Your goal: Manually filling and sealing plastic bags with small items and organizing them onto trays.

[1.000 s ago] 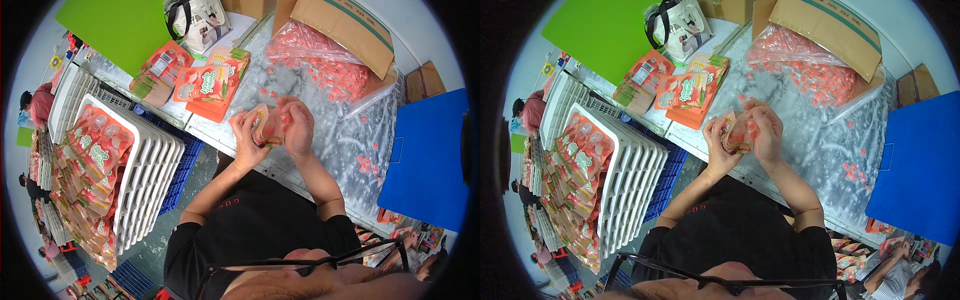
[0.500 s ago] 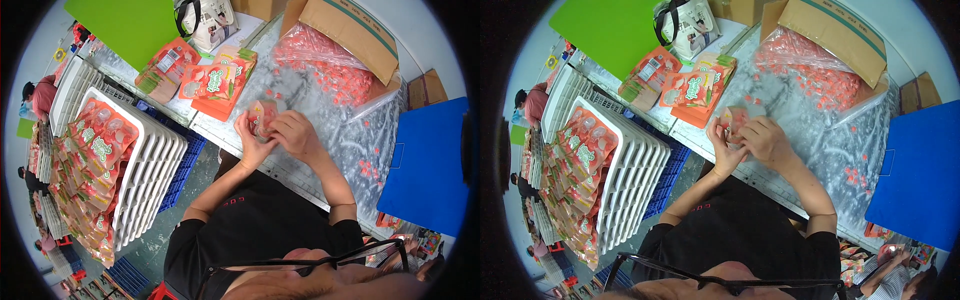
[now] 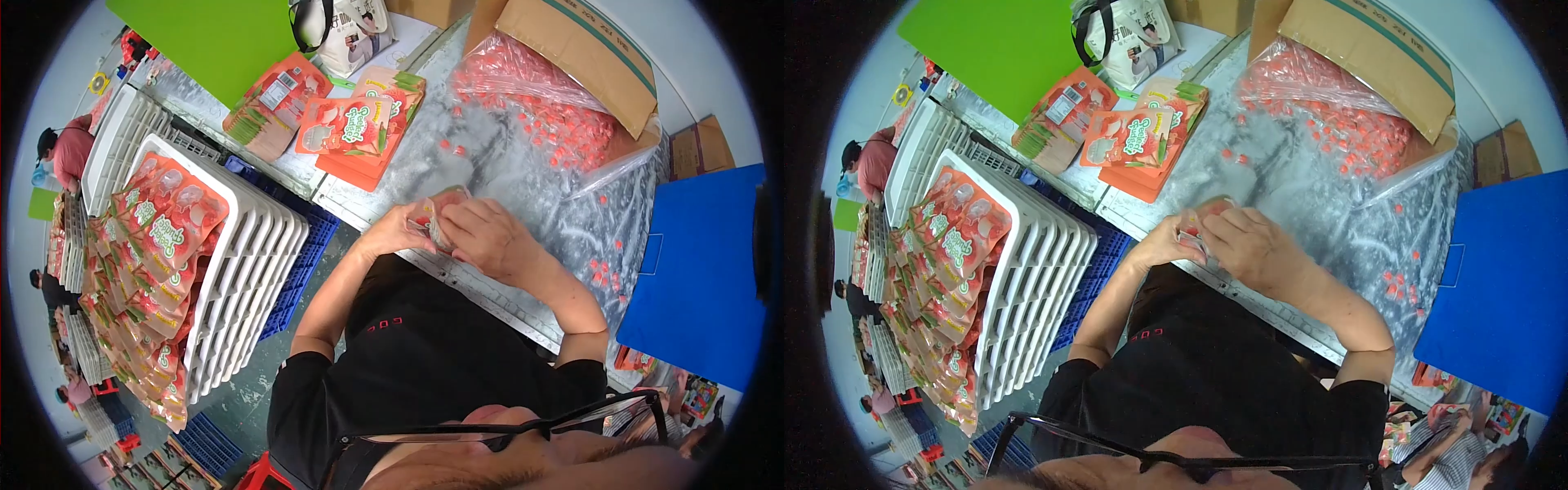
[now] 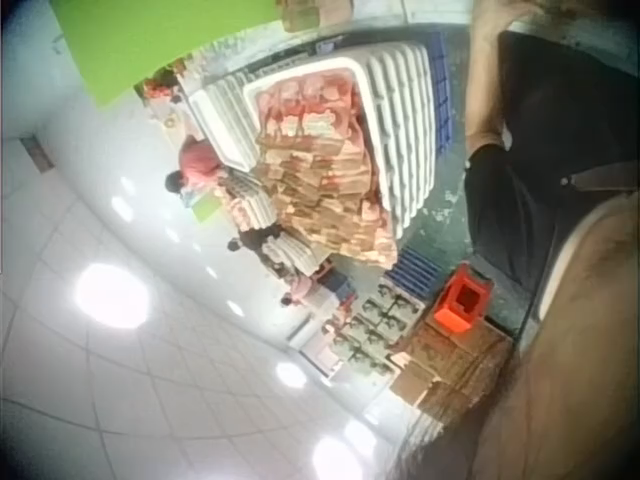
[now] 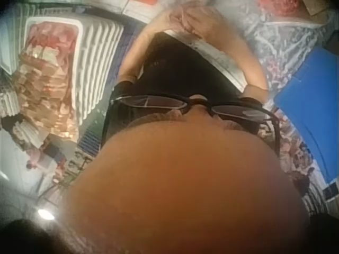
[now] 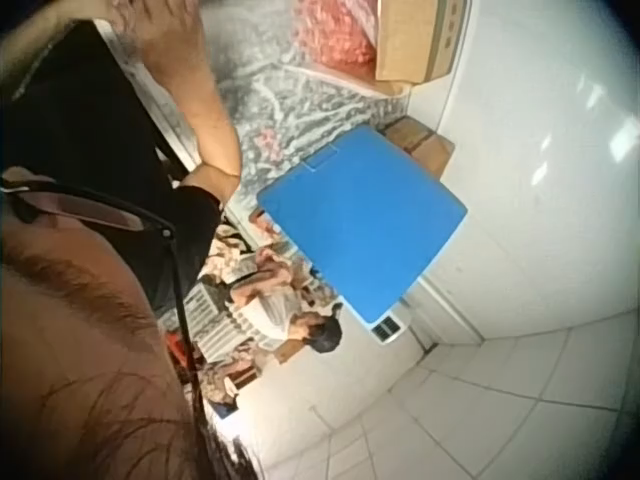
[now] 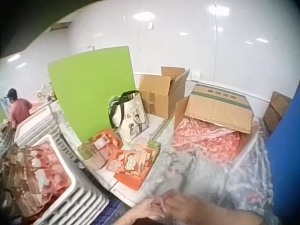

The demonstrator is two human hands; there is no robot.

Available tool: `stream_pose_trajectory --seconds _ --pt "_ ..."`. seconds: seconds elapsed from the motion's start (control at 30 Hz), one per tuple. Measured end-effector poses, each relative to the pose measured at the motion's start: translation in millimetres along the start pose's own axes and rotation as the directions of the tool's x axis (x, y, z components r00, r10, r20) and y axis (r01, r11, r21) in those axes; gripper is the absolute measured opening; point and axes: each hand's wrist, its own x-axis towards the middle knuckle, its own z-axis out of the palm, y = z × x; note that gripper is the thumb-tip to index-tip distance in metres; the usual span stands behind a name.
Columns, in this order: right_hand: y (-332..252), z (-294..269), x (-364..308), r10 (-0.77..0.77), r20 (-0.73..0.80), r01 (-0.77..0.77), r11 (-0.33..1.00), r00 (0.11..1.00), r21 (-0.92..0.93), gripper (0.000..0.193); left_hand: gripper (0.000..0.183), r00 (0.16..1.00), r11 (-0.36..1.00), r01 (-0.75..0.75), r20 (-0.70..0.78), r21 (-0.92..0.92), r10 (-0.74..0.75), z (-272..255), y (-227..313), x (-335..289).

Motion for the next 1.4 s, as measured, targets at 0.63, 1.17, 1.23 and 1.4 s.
stream_pose_trajectory --seconds 0.63,1.17,1.23,1.4 --pt "-11.1 5.1 10.1 0.220 0.271 -0.271 0.948 0.937 0.168 0.015 0.006 0.939 0.970 -0.236 -0.272 -0.064 0.211 30.7 -15.3 -11.9" --pt "9.3 22.1 10.7 0.201 0.100 -0.216 0.963 0.974 0.160 0.019 0.017 0.903 0.971 -0.238 -0.373 -0.022 0.213 33.5 -32.5 -14.3" --pt "9.1 19.5 13.5 0.219 0.103 -0.230 0.967 0.970 0.112 0.023 0.018 0.882 0.961 -0.276 -0.400 -0.010 0.249 31.3 -42.2 -12.8" --pt "7.3 19.6 6.5 0.139 0.062 -0.137 0.990 0.988 -0.028 0.004 0.020 0.832 0.939 -0.334 -0.443 0.084 0.335 36.5 -34.1 -14.2"
